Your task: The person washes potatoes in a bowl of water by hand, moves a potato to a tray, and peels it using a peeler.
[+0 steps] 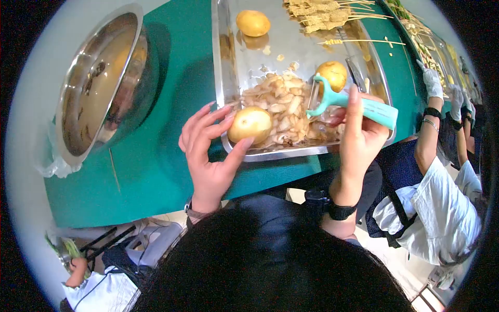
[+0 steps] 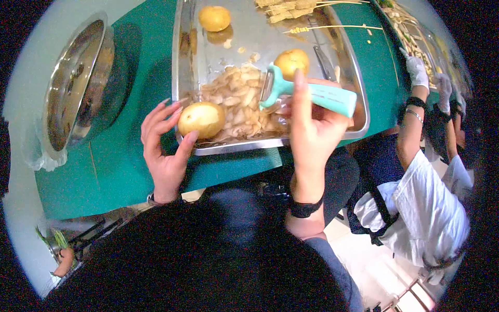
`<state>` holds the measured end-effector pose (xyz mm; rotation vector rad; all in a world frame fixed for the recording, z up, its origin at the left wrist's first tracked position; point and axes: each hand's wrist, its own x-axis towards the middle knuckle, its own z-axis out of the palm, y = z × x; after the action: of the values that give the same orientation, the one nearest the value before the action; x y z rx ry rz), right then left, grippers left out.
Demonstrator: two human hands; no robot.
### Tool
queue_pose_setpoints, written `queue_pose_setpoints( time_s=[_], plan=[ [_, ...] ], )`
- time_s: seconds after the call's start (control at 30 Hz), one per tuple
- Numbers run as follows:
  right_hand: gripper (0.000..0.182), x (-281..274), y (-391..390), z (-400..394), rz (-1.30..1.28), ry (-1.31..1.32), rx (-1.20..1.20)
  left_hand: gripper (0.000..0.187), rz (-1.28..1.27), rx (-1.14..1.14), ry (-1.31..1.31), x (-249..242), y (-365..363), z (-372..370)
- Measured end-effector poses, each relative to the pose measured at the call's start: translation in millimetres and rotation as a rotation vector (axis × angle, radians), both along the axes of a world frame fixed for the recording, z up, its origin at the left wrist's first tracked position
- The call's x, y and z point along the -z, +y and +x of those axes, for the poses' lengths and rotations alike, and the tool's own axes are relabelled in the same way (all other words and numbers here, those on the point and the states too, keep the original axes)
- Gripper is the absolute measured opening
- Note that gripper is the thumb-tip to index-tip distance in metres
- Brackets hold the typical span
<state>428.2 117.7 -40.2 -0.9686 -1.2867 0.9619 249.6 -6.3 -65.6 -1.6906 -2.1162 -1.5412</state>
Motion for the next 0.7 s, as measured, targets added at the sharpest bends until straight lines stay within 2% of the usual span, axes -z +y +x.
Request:
queue_pose_setpoints(
  time_s=[0.03, 0.13, 0.2, 0.7],
  plan=[
    [0.015, -1.7, 1.7, 3.0, -0.024, 0.039, 0.0, 0.032, 0.014, 0.017, -0.018, 0.1, 1.5, -0.2],
    [0.01, -9.9, 3.6, 2.1, -0.209, 0.195, -0.201, 0.03, 0.027, 0.049, -0.06, 3.2, -1.9, -0.4],
    [0.01, -4.8, 1.6, -2.3, -0.218, 0.184, -0.348, 0.029, 0.024, 0.058, -0.063, 3.6, -2.5, -3.4],
    [0.014, -3.2, -4.4, -11.1, -0.271, 0.179, -0.474, 0.027, 0.045, 0.024, -0.051, 5.7, 0.4, -1.3]
  ],
)
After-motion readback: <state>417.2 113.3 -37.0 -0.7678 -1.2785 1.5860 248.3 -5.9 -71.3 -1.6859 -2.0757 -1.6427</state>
